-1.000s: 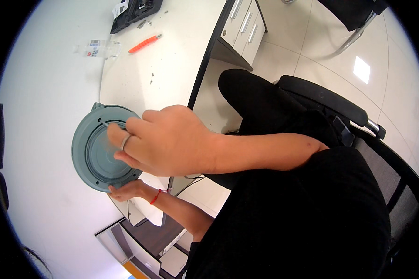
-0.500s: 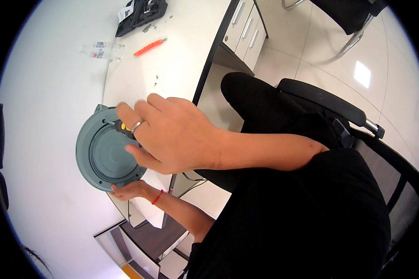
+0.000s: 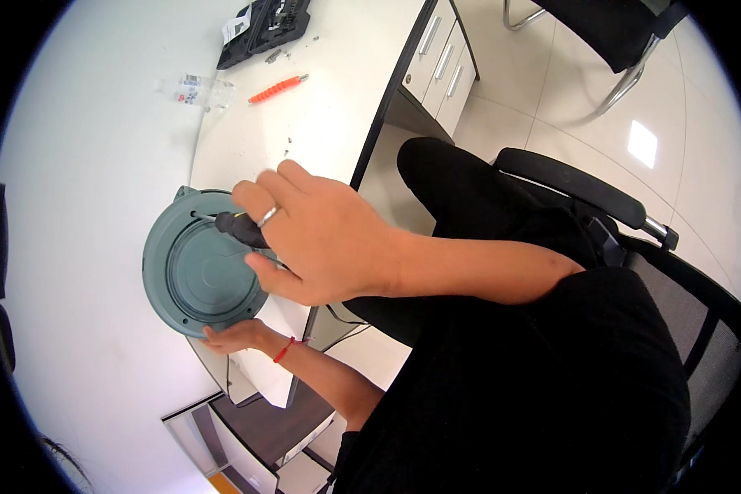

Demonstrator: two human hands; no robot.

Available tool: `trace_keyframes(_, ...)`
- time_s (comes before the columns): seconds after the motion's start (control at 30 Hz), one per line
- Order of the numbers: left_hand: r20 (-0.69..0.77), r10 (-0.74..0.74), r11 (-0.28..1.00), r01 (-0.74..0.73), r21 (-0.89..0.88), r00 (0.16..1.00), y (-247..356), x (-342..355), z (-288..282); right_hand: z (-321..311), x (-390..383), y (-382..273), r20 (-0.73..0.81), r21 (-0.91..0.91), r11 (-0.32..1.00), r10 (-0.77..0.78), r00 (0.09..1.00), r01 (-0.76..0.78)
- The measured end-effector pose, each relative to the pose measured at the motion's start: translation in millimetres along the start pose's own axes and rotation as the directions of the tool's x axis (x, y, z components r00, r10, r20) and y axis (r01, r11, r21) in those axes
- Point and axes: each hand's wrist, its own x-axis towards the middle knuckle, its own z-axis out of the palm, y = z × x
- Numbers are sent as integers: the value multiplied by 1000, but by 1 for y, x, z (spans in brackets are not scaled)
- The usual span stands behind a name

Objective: The person disassembles a teal-colored fan, removes the back cover, and uses a screwdriver to adjust components on the internal circuit board. They then reattach the back cover and secure it with screws.

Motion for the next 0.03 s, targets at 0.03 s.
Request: trace_keyframes(0.03,30,-5,999,6,-32,1000,2,0,1,3,1,4,-37,-2,999,-53,998,53)
